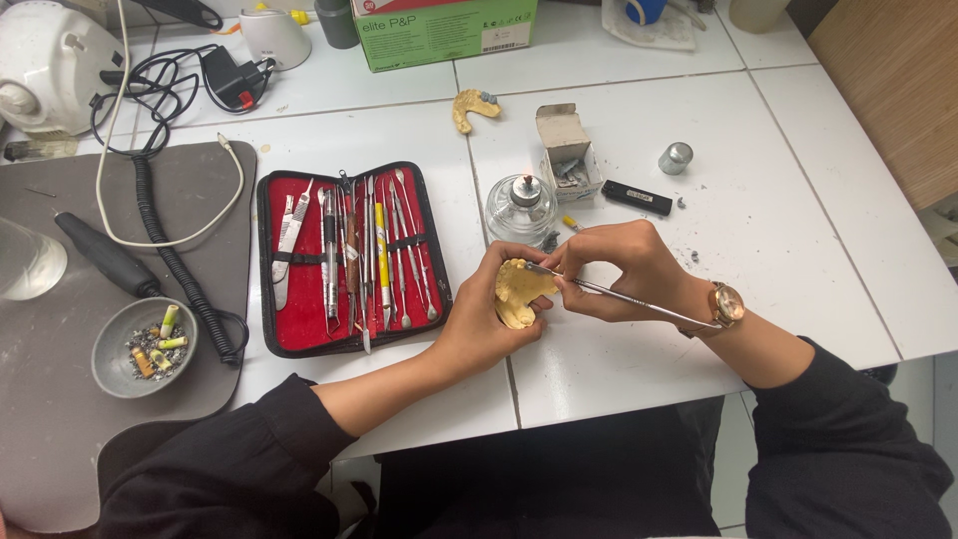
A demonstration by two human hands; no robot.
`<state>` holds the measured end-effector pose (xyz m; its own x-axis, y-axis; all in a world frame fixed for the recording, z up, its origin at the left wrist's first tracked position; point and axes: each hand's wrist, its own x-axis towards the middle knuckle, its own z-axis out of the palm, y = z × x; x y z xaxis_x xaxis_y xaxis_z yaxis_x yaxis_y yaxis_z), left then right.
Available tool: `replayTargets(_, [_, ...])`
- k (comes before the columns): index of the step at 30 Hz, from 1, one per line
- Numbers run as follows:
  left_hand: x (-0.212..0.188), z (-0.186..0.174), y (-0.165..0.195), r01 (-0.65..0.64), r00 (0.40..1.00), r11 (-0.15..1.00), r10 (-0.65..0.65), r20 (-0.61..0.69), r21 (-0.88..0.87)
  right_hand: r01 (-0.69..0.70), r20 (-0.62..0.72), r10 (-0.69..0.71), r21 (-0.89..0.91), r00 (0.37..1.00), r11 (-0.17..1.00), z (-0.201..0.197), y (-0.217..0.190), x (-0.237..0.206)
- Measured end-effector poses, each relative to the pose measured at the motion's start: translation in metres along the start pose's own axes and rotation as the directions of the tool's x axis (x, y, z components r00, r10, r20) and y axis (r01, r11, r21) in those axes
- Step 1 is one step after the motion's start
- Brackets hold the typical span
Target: The person holds a yellow dental cast in one hand and uses a metal wax carving instrument to shape and smooth the wax denture on the cast, occasionally warming the instrument tip over a small alcohol lamp flame. They later switch to a yellow pencil-like tool to mark and refine the wax, then resume carving with the metal instrument.
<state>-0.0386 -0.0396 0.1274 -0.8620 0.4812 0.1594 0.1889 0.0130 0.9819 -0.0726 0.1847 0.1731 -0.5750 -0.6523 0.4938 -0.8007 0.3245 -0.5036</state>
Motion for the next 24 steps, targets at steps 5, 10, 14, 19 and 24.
replayTargets(5, [-0.0001, -0.0003, -0.0019, -0.023, 1.0, 0.999, 0.023, 0.003, 0.024, -0.002, 0.015, 0.002, -0.009, 1.0, 1.0, 0.001, 0.0012, 0.0004])
replayTargets(10, [0.0002, -0.0001, -0.0018, -0.011, 1.0, 1.0, 0.011, -0.005, 0.002, 0.0, 0.0, 0.0, -0.007, 1.0, 1.0, 0.0007, -0.0002, 0.0005])
replayTargets(14, [-0.0005, -0.0001, -0.001, -0.006, 1.0, 1.0, 0.006, -0.011, 0.007, 0.01, -0.009, -0.01, -0.016, 1.0, 1.0, 0.0011, -0.0006, 0.0013])
replayTargets(19, [-0.0004, 0.0002, -0.001, 0.0, 1.0, 1.0, 0.0, -0.009, 0.004, 0.006, 0.0, -0.006, -0.008, 1.0, 1.0, 0.0007, -0.0007, 0.0005])
replayTargets(24, [0.0, 0.0003, -0.0012, -0.007, 1.0, 1.0, 0.007, -0.012, 0.005, 0.004, -0.003, -0.004, -0.011, 1.0, 1.0, 0.0003, -0.0004, 0.0003])
